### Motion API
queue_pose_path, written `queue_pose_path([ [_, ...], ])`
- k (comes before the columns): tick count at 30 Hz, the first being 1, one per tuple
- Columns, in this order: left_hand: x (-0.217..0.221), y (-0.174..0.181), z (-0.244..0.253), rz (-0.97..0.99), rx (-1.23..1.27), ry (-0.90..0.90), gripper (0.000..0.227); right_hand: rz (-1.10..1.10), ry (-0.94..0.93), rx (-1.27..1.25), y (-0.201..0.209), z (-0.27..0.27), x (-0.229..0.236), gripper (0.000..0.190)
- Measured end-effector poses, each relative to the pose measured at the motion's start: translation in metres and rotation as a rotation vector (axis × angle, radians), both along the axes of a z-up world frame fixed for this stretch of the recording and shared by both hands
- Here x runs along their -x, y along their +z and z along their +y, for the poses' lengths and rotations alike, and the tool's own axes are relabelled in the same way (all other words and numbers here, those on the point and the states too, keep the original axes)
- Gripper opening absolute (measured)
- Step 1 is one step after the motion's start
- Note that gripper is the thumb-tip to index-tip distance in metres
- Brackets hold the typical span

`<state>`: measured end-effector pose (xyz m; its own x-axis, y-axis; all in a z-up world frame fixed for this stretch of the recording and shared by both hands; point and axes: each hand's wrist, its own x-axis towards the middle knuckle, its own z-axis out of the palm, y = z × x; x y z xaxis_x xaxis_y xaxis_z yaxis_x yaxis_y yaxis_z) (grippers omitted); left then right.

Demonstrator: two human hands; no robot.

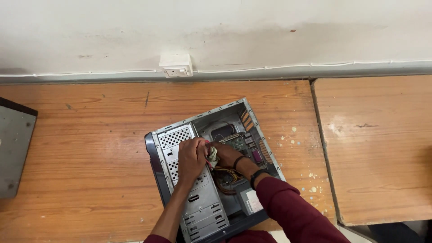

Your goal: The person cleans the exterior and interior of a black computer case using a cloth. They wipe the back panel and then open the side panel to clean the internal components, including the motherboard and power supply area.

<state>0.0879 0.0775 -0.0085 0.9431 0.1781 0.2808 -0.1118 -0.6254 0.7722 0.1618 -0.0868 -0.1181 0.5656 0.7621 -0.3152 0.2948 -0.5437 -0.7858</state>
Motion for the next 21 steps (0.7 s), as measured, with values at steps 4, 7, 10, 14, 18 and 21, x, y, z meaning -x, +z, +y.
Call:
queue_pose_path([
  [4,0.0,0.003,0.0,0.03,-0.012,-0.012,0.022,-0.011,0.02,0.044,-0.015,-0.002,-0.002,0.075],
  [7,0.0,0.003,0.0,-0.032,0.007,-0.001,0.021,-0.075,0.047,-0.035,-0.004,-0.001,-0.001,0.079],
  [10,-0.001,0.006,0.001,0.002,0.009,0.019,0.022,-0.057,0.039,0.054,0.011,-0.001,0.002,0.09],
  [14,0.0,0.006,0.002,0.025,0.02,-0.01,0.024,-0.029,-0.045,-0.018,-0.001,-0.008,0.008,0.087],
  [18,0.0,0.005,0.002,0.009,-0.001,-0.017,0.023,-0.073,-0.115,-0.203,-0.008,-0.013,0.012,0.08],
  [21,-0.001,0.011,0.001,0.022,0.001,-0.021,0.024,0.107,-0.175,-0.036,0.017,-0.008,0.011,0.078],
])
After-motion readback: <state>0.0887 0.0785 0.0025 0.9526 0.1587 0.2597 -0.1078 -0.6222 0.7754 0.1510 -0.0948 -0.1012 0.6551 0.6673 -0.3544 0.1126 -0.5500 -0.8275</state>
